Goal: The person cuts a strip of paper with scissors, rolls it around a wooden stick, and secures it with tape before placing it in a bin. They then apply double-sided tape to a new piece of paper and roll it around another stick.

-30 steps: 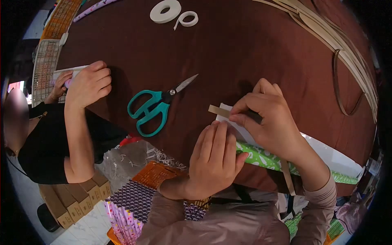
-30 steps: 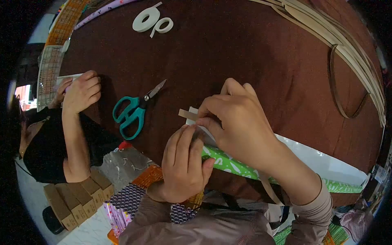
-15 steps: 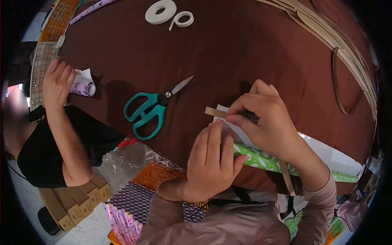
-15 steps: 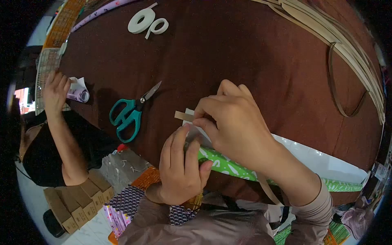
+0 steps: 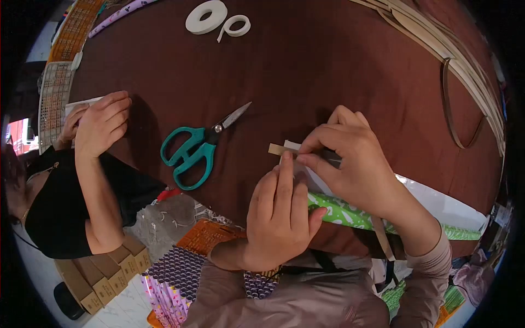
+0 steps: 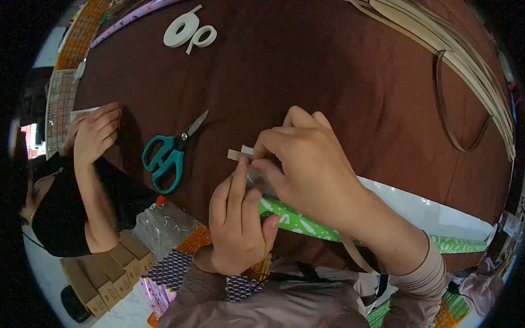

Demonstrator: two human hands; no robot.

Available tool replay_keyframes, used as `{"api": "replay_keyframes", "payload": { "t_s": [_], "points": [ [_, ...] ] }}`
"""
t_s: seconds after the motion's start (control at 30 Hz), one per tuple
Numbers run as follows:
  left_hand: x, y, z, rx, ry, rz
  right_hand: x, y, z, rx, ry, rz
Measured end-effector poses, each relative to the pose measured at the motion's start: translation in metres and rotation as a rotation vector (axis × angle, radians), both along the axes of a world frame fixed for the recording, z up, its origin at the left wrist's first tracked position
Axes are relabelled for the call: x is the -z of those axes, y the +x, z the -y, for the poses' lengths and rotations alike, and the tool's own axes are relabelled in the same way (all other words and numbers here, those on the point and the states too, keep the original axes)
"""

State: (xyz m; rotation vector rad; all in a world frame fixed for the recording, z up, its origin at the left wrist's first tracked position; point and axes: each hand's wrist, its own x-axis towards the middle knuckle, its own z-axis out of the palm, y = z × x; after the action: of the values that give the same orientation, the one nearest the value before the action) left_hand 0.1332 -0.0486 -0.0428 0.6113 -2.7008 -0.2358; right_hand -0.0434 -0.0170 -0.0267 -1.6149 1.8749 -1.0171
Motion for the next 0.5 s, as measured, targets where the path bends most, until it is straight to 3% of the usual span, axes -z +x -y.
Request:
{"api": "replay_keyframes", "payload": {
  "t_s": [0.5],
  "points": [
    [0.0006,-0.0018,-0.0023,-0.024,0.013,-0.004,0.0003,-0.0056,-0.0068,-0.021,0.01,0.12]
  ]
}}
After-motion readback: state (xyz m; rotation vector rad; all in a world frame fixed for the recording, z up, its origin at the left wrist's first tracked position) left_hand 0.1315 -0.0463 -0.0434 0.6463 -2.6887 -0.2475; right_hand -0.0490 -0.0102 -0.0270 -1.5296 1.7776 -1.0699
